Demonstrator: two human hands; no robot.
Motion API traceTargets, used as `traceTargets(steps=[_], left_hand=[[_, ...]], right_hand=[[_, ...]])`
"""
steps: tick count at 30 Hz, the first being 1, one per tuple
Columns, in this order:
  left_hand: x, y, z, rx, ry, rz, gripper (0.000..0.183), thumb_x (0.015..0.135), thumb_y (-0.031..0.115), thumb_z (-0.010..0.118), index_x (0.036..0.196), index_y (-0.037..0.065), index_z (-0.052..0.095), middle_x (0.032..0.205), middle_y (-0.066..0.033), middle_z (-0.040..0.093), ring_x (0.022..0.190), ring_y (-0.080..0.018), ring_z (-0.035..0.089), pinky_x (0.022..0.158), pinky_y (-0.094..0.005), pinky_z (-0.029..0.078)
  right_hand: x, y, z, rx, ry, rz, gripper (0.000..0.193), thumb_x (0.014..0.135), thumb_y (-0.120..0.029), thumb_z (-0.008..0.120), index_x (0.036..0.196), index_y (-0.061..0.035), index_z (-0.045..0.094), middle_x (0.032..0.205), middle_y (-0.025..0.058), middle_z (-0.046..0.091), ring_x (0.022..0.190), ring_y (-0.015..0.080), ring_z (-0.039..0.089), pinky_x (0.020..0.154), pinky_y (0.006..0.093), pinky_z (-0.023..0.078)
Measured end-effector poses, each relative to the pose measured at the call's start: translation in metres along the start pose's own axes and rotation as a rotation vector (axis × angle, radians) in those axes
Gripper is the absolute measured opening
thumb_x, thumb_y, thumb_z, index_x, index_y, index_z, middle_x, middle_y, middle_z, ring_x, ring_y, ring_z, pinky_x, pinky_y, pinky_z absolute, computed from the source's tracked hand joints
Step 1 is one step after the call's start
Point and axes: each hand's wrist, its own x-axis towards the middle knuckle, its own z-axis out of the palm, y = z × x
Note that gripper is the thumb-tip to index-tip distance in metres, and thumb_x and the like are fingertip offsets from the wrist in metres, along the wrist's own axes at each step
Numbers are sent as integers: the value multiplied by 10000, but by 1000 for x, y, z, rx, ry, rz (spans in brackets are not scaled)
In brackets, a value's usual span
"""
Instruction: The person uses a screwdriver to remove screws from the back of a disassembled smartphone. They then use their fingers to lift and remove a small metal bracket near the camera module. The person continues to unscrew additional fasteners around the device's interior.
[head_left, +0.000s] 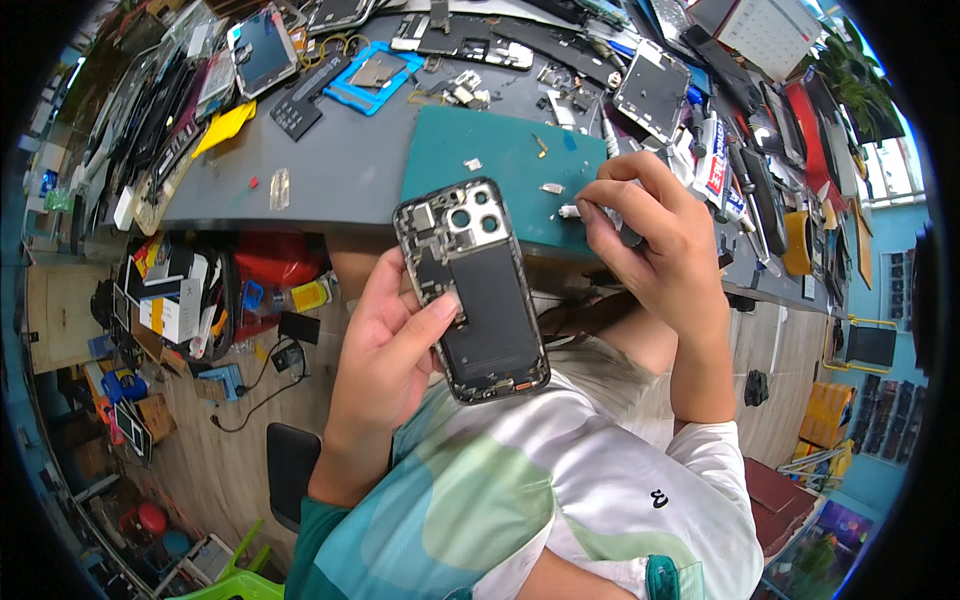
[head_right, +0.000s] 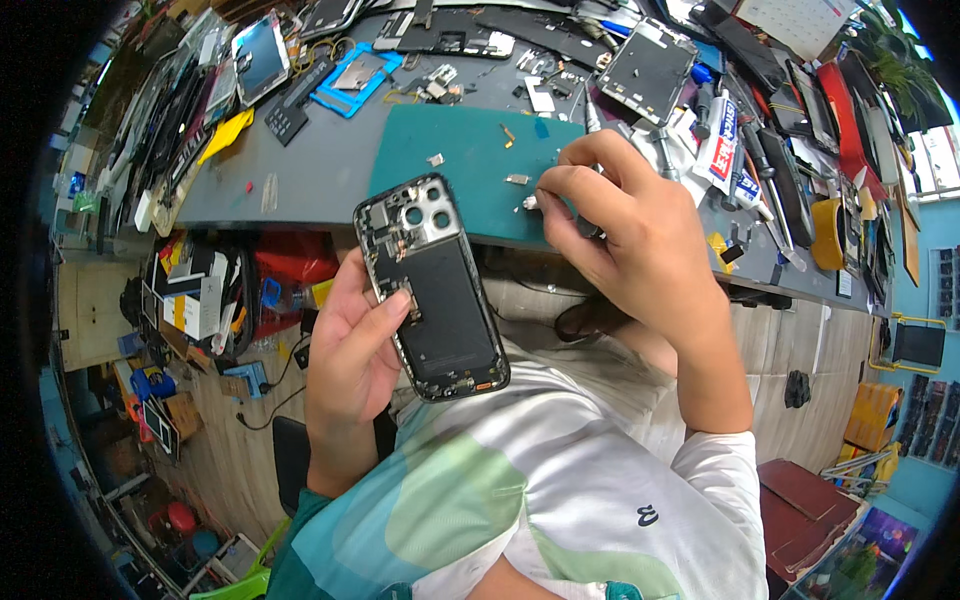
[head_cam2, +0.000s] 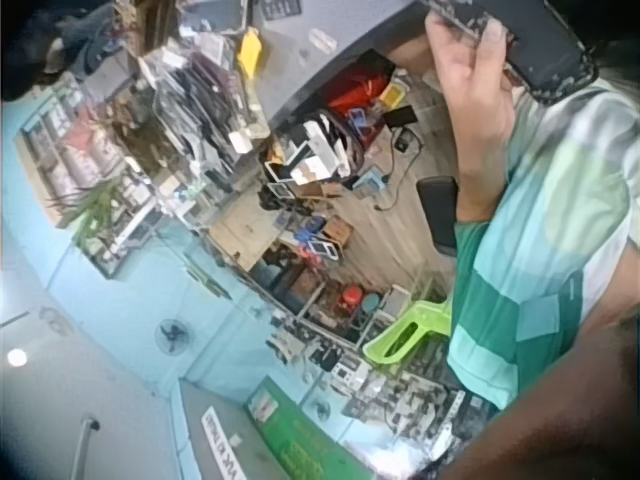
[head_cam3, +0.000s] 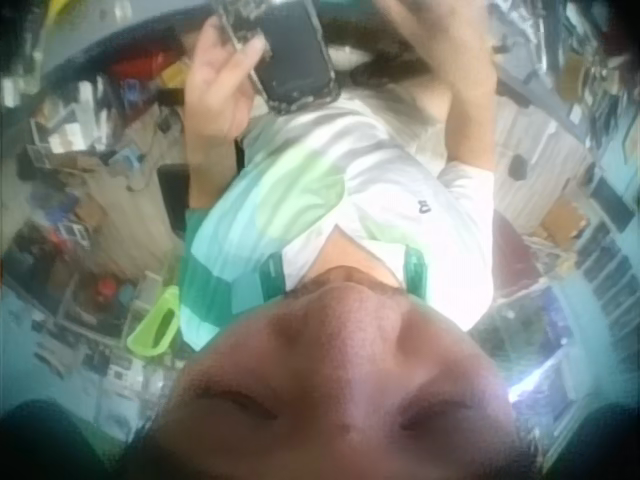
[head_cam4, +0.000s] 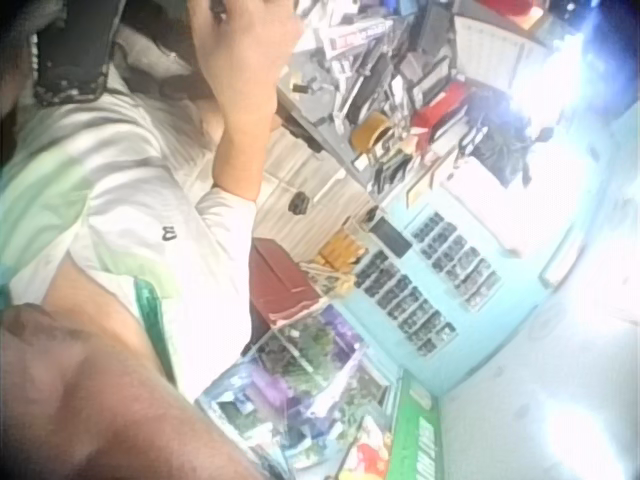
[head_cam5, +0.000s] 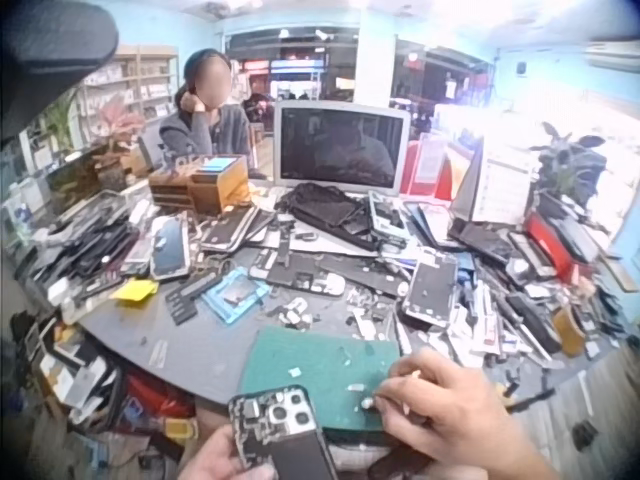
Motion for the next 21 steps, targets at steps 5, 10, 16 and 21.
traceTargets(steps=[5, 10, 16, 21], left_hand=[[8, 7, 13, 18, 21, -20, 563, 1077, -12, 576, 1593, 13, 350, 1415, -182, 669, 1256, -219, 696, 1008, -383, 619], [12, 9, 18, 61, 3, -16, 612, 1065, -20, 588, 1609, 5, 309, 1392, -199, 677, 1225, -222, 713, 972, -388, 645], [14, 10, 20, 84, -36, -9, 635, 1076, -10, 588, 1623, 16, 268, 1355, -189, 696, 1174, -208, 735, 944, -387, 659], [14, 12, 23, 25, -77, -41, 734, 1035, -24, 614, 1661, 11, 232, 1416, -207, 658, 1248, -241, 704, 987, -404, 638]], right_hand=[[-2, -6, 0, -13, -78, 31, 153, 906, -112, 852, 1037, -82, 778, 1032, 66, 702, 683, 226, 699, 582, 372, 540], [-6, -4, 3, -73, -40, 17, 161, 903, -93, 855, 1042, -77, 776, 1048, 64, 713, 706, 236, 714, 600, 361, 556], [-3, -5, 1, -60, -51, -4, 167, 902, -75, 847, 1039, -78, 752, 1061, 65, 725, 713, 258, 716, 609, 371, 561], [-3, -6, -2, -27, -84, 14, 200, 891, -43, 835, 1063, -82, 741, 1046, 73, 733, 749, 282, 726, 628, 378, 567]])
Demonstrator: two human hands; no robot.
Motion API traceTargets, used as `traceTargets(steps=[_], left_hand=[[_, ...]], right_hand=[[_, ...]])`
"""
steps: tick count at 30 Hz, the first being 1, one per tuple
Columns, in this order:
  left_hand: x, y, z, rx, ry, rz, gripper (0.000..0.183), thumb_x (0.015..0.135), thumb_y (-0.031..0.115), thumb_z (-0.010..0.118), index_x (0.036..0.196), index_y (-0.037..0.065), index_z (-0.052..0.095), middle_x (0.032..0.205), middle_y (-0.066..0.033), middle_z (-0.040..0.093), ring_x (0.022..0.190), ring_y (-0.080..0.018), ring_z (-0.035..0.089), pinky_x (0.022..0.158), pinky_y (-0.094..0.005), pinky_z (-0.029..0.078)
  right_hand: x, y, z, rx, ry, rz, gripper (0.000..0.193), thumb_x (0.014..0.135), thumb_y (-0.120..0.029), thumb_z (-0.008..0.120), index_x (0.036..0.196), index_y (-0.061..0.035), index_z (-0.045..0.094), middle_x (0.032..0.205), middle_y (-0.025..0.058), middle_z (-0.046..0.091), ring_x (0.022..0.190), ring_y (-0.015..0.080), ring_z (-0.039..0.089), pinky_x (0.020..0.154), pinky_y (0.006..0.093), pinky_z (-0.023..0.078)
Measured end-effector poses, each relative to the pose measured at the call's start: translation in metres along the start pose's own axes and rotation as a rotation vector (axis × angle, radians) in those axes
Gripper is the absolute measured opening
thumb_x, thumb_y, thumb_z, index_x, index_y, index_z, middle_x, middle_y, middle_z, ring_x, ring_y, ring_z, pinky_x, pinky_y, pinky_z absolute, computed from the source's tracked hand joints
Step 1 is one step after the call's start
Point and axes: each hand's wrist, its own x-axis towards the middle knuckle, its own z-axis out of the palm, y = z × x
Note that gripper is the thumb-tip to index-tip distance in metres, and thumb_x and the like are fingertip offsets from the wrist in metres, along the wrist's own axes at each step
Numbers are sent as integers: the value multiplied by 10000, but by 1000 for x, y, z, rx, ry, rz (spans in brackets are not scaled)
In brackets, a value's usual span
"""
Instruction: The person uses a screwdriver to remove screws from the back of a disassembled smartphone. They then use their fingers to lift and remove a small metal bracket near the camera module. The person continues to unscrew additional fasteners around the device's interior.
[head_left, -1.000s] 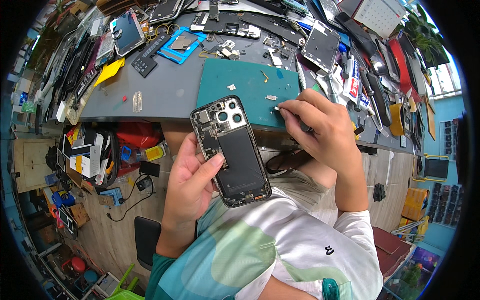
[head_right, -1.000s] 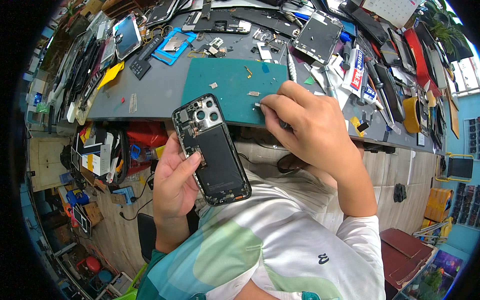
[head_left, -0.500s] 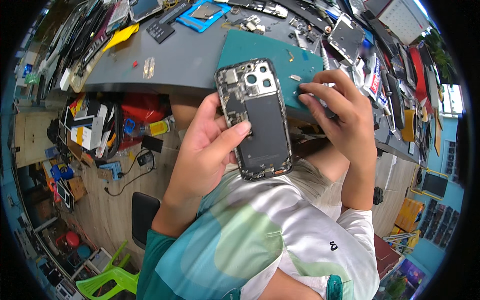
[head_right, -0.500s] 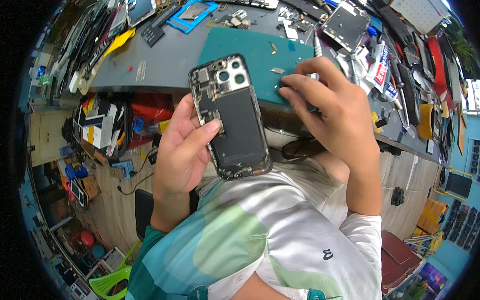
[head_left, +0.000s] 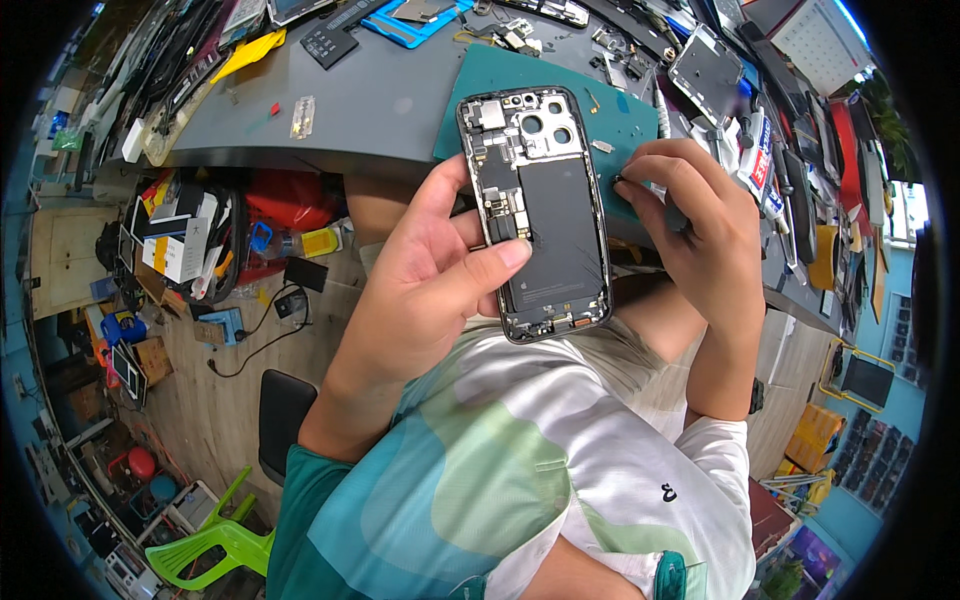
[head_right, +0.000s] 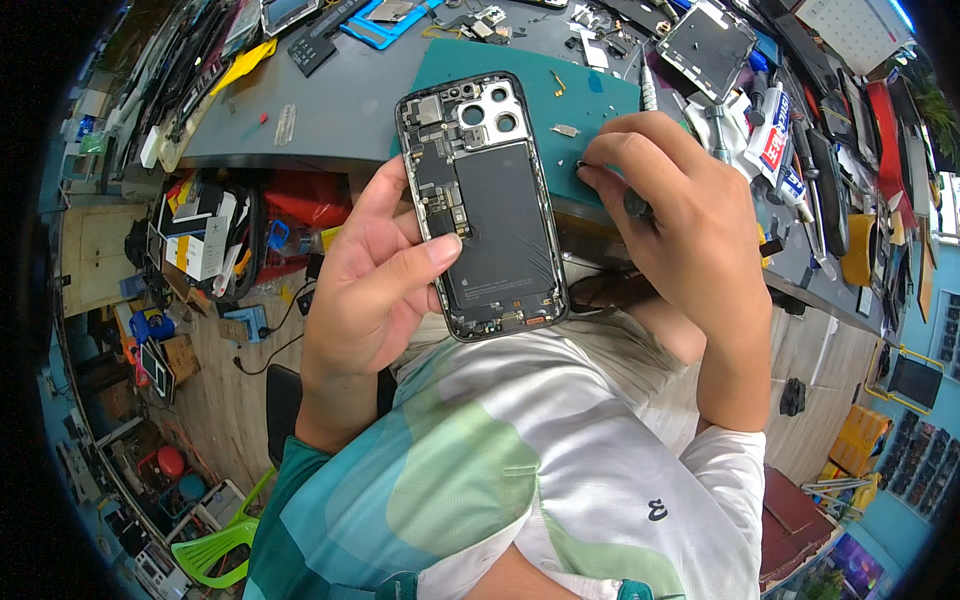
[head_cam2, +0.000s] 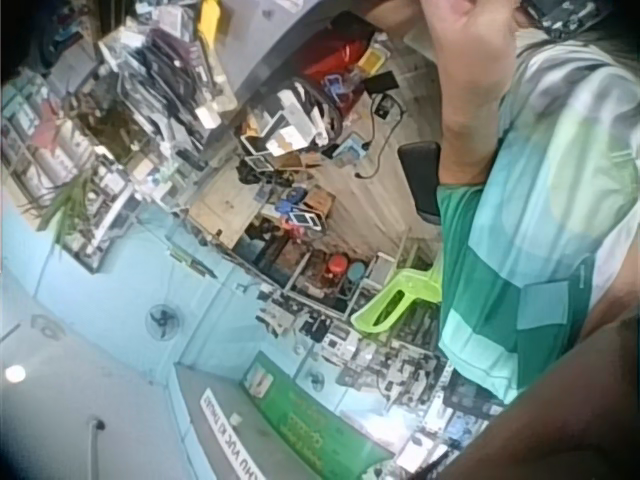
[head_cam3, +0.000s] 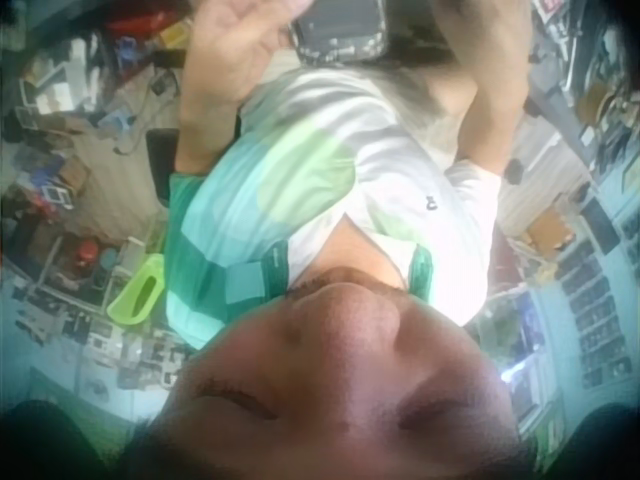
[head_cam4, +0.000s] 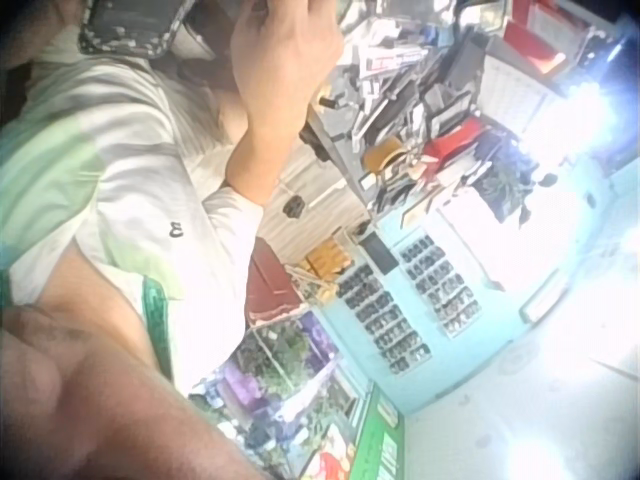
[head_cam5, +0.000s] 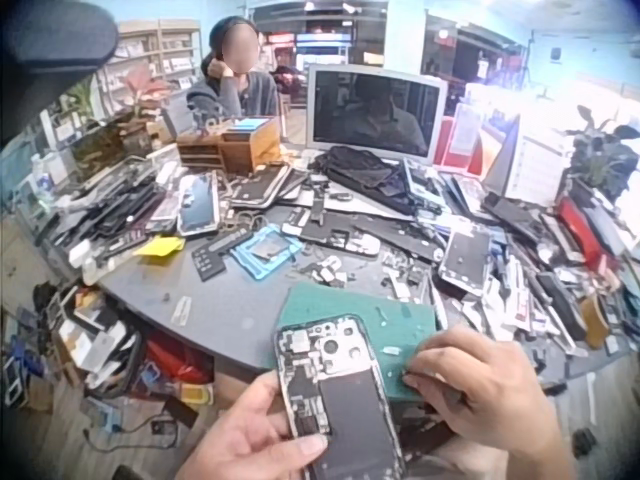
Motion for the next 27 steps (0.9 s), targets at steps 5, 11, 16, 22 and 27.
traceTargets(steps=[5, 11, 16, 22, 27], left_hand=[[0, -3, -3, 37, -86, 64, 1039, 866, -88, 739, 1712, -16, 141, 1550, -232, 553, 1420, -312, 604, 1162, -467, 533], [2, -8, 1, 43, -90, 68, 1220, 755, -169, 787, 1733, 16, 82, 1648, -205, 436, 1510, -303, 501, 1220, -478, 466], [2, -8, 5, 75, -45, 78, 1245, 743, -161, 800, 1740, 29, 78, 1648, -170, 442, 1519, -297, 487, 1227, -471, 457], [-5, 2, -3, 130, 34, 164, 1252, 758, -173, 756, 1758, 118, 60, 1609, -155, 476, 1451, -264, 551, 1162, -436, 518], [-10, 15, -21, 162, 112, 270, 1184, 763, -153, 749, 1737, 62, 112, 1570, -165, 516, 1451, -296, 559, 1205, -474, 483]], right_hand=[[-1, -2, -1, 45, 70, 17, 256, 856, 38, 828, 1078, -63, 748, 1052, 85, 745, 813, 283, 740, 656, 364, 578], [-9, -9, -15, 120, 154, 32, 298, 820, 98, 828, 1076, -42, 768, 1042, 86, 737, 811, 204, 724, 664, 305, 568], [-9, -8, -17, 164, 143, 38, 303, 819, 109, 814, 1075, -45, 762, 1041, 87, 730, 796, 199, 717, 659, 302, 567], [-7, 0, 2, 94, 105, -17, 289, 827, 100, 801, 1060, -58, 734, 1040, 88, 710, 779, 254, 730, 649, 362, 581], [-8, 1, 10, 79, 88, -23, 262, 834, 73, 823, 1060, -47, 765, 1044, 93, 704, 781, 222, 710, 644, 320, 554]])
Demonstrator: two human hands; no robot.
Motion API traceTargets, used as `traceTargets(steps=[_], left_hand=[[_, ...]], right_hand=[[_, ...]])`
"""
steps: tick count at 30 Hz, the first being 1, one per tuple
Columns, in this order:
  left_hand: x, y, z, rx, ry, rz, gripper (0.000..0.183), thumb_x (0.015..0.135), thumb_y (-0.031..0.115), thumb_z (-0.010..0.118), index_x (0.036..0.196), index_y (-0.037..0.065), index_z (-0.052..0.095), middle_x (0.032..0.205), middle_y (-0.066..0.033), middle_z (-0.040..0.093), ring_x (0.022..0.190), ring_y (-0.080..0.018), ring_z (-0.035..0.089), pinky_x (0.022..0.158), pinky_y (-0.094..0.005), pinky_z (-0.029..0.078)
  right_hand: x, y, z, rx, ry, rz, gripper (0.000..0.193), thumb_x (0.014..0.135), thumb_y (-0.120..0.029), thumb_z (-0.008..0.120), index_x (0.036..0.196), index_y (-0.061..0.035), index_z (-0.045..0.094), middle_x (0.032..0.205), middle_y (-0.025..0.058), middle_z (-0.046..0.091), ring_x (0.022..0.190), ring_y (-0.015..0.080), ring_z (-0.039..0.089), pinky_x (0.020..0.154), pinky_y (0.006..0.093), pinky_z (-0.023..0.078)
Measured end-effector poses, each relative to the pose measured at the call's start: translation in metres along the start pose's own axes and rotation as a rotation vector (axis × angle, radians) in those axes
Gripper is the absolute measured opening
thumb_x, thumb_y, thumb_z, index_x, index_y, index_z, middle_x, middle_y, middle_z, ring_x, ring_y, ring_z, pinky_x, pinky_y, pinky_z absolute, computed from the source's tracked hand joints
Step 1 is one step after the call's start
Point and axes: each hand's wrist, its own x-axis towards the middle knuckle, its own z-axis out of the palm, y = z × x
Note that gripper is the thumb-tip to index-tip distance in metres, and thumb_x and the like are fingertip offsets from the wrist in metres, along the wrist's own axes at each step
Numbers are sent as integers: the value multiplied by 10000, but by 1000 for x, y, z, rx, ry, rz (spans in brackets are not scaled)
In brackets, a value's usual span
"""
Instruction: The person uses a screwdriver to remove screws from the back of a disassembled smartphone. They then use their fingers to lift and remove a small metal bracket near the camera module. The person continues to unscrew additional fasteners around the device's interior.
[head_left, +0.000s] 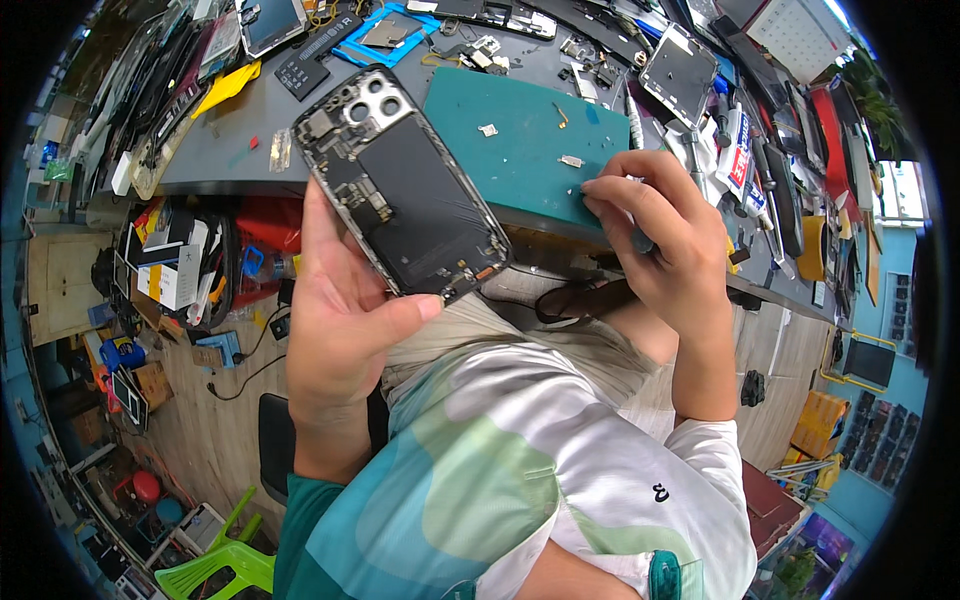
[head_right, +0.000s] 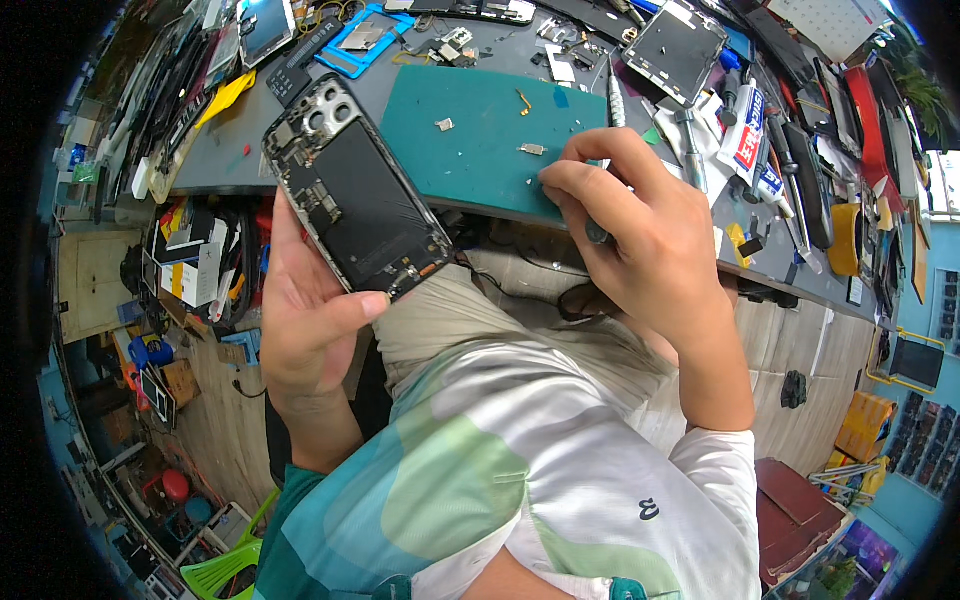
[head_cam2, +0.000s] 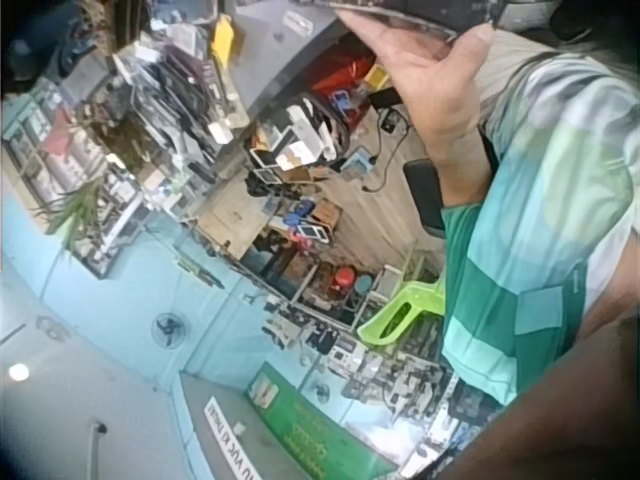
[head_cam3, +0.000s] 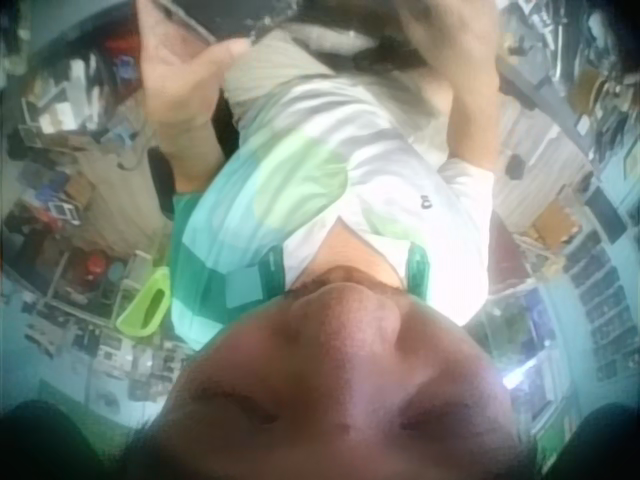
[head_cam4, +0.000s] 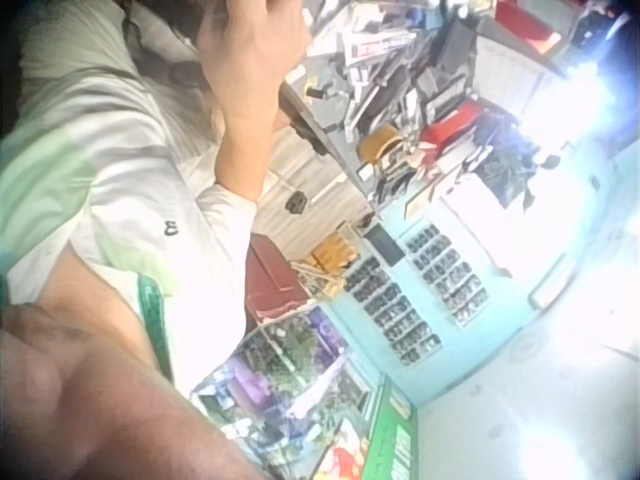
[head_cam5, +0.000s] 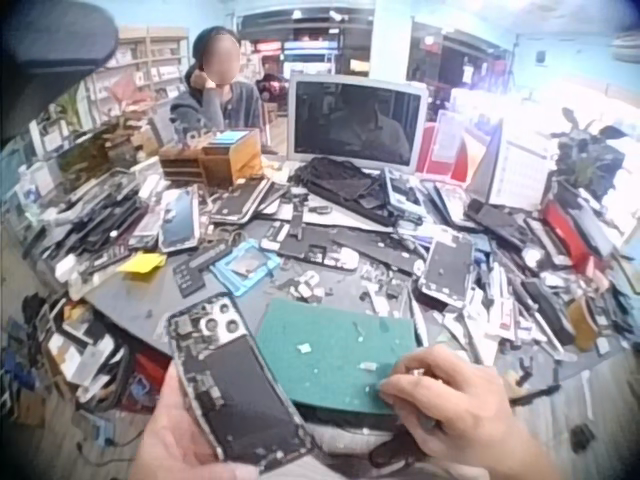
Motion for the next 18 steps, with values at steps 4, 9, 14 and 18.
traceTargets(steps=[4, 9, 14, 18], left_hand=[[2, 3, -1, -2, 9, -10, 1152, 764, -136, 753, 1723, 46, 141, 1558, -170, 526, 1437, -300, 572, 1197, -466, 489], [2, -6, 5, -42, -29, -36, 1172, 768, -161, 745, 1736, 65, 122, 1590, -171, 501, 1466, -287, 545, 1196, -454, 486], [3, -11, 11, -51, -57, -68, 1236, 772, -183, 747, 1758, 77, 47, 1619, -171, 474, 1480, -274, 525, 1188, -437, 490], [3, -10, 12, -49, -77, -82, 1254, 777, -184, 746, 1761, 79, 14, 1616, -171, 478, 1460, -261, 542, 1168, -423, 505]], right_hand=[[1, -3, -4, 94, -18, 98, 214, 844, 13, 854, 1034, -51, 780, 1037, 80, 699, 715, 220, 677, 616, 335, 535], [13, -2, 1, 48, 17, 123, 182, 867, -35, 864, 1032, -45, 789, 1038, 81, 692, 767, 227, 680, 653, 338, 538], [21, 2, 4, 9, 14, 137, 169, 872, -49, 858, 1028, -41, 794, 1051, 89, 695, 829, 258, 722, 713, 361, 572], [24, 3, 2, -27, -7, 105, 162, 866, -40, 852, 1015, -35, 790, 1049, 86, 702, 841, 279, 730, 734, 370, 582]])
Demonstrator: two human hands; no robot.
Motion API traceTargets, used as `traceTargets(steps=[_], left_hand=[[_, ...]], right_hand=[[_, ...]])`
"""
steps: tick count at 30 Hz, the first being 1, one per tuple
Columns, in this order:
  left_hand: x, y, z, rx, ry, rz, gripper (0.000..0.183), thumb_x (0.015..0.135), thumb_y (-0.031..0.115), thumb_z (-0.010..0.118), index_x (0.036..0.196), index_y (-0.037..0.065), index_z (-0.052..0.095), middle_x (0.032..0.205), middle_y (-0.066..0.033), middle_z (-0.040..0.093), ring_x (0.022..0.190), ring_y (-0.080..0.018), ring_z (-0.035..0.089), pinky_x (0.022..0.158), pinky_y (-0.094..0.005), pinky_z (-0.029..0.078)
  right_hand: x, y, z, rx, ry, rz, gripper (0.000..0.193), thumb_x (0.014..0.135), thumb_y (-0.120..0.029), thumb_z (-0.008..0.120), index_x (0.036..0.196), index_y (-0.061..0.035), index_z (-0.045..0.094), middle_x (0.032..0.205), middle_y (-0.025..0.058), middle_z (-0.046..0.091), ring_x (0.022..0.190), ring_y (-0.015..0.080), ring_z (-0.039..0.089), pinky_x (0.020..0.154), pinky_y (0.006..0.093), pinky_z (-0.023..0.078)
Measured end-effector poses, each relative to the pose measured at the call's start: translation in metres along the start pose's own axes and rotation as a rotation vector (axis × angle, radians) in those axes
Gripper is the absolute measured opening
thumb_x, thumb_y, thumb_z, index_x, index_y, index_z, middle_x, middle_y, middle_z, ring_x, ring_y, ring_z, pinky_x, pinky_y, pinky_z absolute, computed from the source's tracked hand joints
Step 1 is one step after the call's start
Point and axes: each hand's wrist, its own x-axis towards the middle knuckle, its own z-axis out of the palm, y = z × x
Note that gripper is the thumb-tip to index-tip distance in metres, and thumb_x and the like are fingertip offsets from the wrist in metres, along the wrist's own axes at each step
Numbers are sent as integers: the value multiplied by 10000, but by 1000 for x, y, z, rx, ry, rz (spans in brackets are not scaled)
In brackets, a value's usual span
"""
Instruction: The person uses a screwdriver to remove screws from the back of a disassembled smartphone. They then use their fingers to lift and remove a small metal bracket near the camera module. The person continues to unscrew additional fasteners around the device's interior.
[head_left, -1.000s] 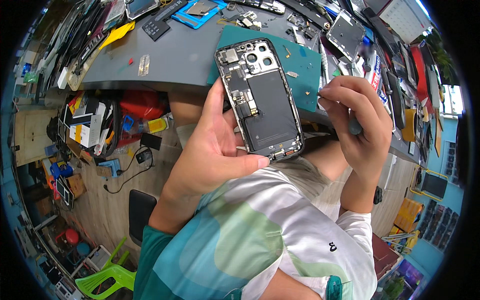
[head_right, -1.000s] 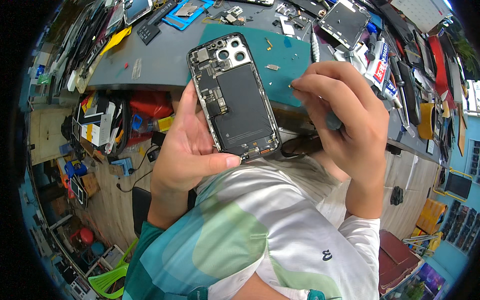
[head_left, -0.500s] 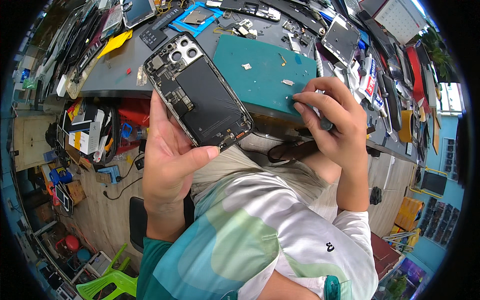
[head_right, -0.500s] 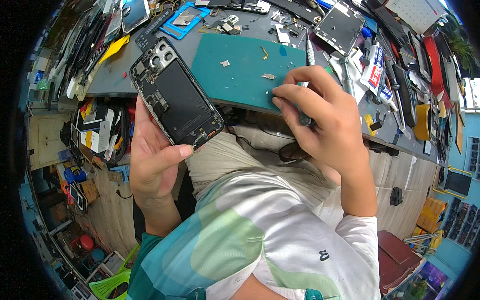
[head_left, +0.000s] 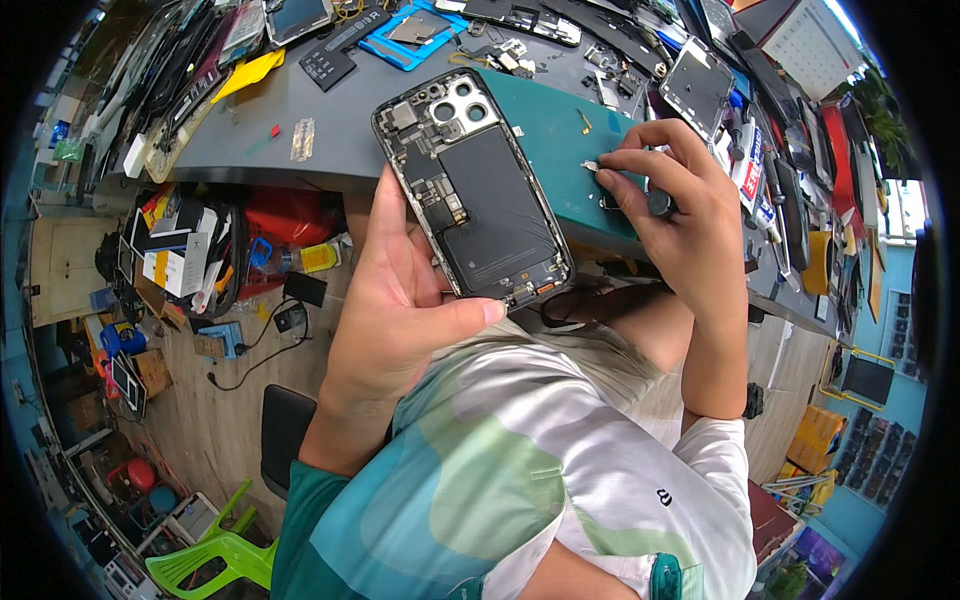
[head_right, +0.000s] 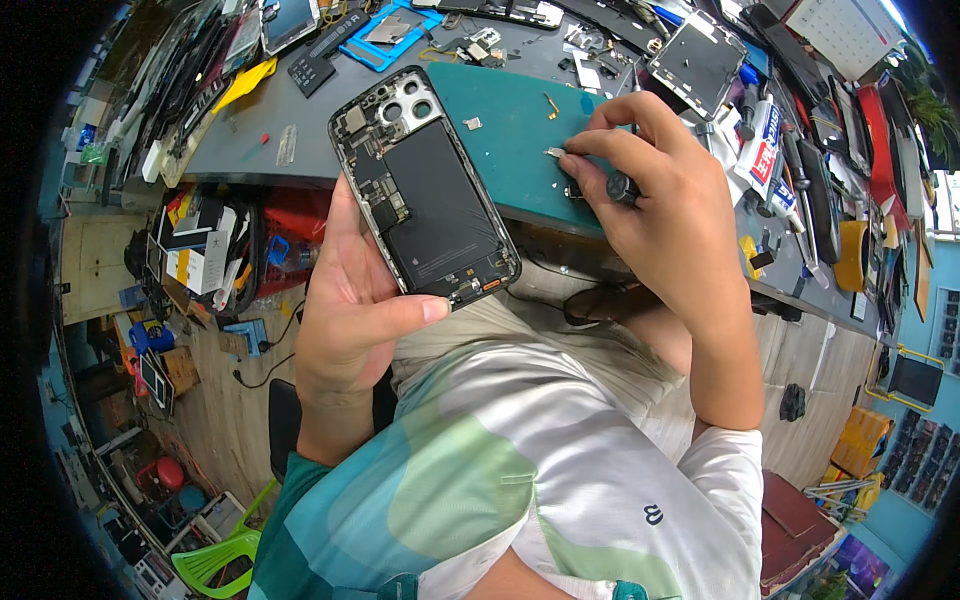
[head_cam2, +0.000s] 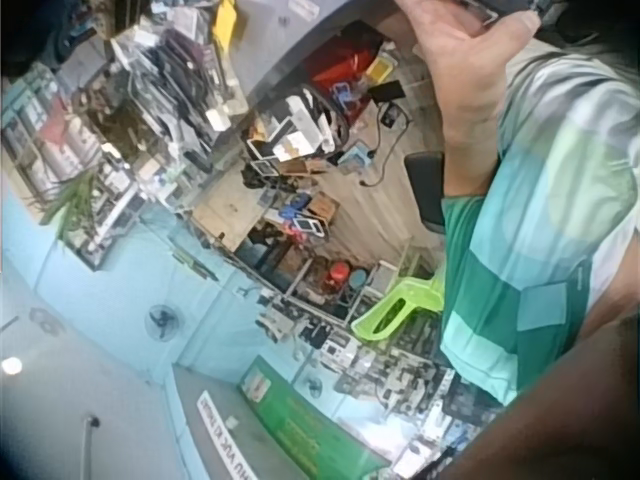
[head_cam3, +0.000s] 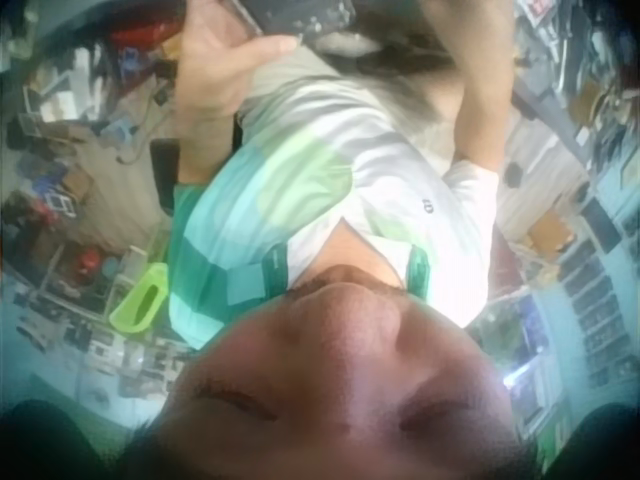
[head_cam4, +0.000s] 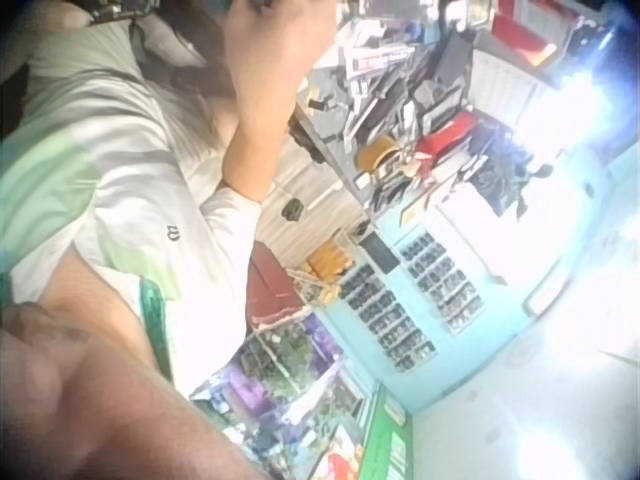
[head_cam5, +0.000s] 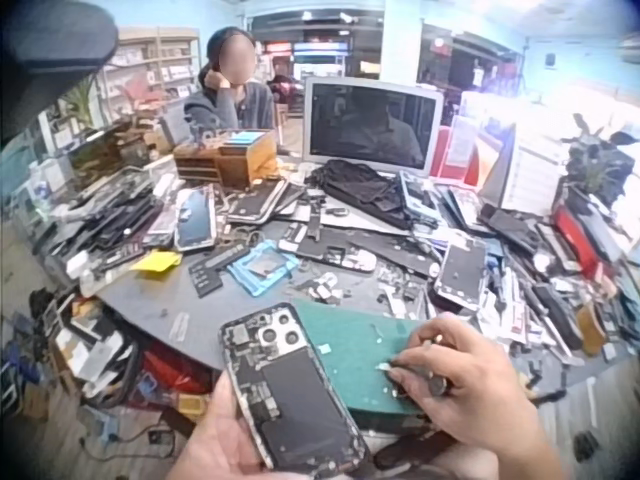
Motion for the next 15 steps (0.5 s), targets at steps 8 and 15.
traceTargets(steps=[8, 15], left_hand=[[1, -3, 2, -23, -26, -19, 1234, 791, -186, 720, 1760, 83, 6, 1631, -171, 457, 1473, -262, 529, 1164, -424, 518], [2, -1, 5, -62, -59, -14, 1238, 785, -162, 740, 1758, 84, 16, 1633, -174, 442, 1483, -273, 516, 1189, -442, 498]], right_hand=[[3, 1, 0, 15, -24, -25, 135, 863, -33, 839, 978, -38, 768, 1044, 82, 703, 842, 301, 728, 732, 379, 581], [6, 1, -3, 2, -38, -51, 129, 866, -33, 837, 969, -39, 758, 1039, 78, 705, 840, 305, 729, 720, 386, 573]])
